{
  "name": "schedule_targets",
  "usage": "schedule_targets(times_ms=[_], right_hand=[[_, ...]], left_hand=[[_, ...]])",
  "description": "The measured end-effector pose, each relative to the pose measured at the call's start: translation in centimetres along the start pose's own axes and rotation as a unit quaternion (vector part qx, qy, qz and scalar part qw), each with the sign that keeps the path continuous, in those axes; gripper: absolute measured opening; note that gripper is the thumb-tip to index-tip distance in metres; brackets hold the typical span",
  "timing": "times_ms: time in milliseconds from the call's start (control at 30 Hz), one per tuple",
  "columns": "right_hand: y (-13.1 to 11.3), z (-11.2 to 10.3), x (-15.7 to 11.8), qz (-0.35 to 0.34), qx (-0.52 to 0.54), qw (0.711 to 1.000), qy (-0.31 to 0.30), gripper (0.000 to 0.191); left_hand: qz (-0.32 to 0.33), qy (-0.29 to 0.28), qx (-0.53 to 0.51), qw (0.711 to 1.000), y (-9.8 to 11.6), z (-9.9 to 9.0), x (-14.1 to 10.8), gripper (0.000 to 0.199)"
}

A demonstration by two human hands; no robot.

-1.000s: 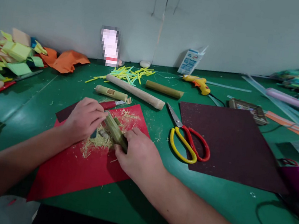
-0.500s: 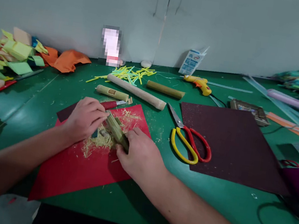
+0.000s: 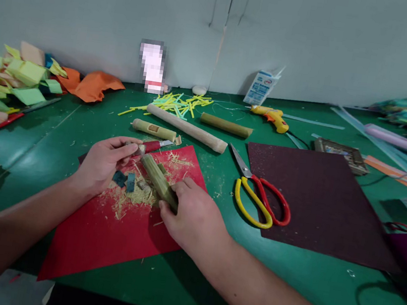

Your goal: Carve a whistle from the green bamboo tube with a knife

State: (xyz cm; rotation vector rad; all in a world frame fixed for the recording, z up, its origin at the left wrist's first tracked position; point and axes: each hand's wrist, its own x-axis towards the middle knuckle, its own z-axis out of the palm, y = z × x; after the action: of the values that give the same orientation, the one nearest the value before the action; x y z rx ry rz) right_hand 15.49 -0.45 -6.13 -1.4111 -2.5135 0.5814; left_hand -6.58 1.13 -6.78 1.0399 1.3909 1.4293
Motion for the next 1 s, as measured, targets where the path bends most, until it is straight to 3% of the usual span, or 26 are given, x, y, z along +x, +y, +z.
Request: schedule_targets(times_ms=[133,400,533,667,733,800,867,1000], right_hand=[[-0.1,-0.1,0.0,0.002,0.001,1.0,-0.004,0.014],[0.1,-0.2,-0.1,-0.002,0.004,1.0,-0.004,0.016],[0.0,-0.1,0.0,0.002,0.006,1.0,-0.004,0.016],[0.0,0.0,0.0,0.0,0.009,1.0,-0.001,0.017],[0.1,0.0,0.0,-0.002,0.008,1.0,0.001,0.017],[0.1,0.0,0.0,-0.002,0.007,1.0,0.003,0.017],[0.1,0.0,0.1,-0.004,0.006,1.0,0.004,0.016],[0.0,0.0,0.0,0.0,0.005,1.0,0.006,0.015]], left_hand=[[-0.003,0.006,-0.023,1.0,0.1,-0.1,0.0,0.024],[-0.022,-0.041,-0.073,0.996,0.6,0.0,-0.2,0.021],[-0.015,-0.028,-0.012,0.999,0.4,-0.2,-0.2,0.025],[0.039,-0.009,0.061,0.997,0.5,-0.5,-0.4,0.034],[0.074,0.005,0.122,0.99,0.6,-0.7,-0.6,0.028],[0.141,0.017,0.216,0.966,0.7,-0.9,-0.7,0.015],[0.239,0.002,0.312,0.92,0.7,-1.0,-0.6,0.006],[0.359,-0.114,0.42,0.826,0.2,-1.2,-0.1,0.011]])
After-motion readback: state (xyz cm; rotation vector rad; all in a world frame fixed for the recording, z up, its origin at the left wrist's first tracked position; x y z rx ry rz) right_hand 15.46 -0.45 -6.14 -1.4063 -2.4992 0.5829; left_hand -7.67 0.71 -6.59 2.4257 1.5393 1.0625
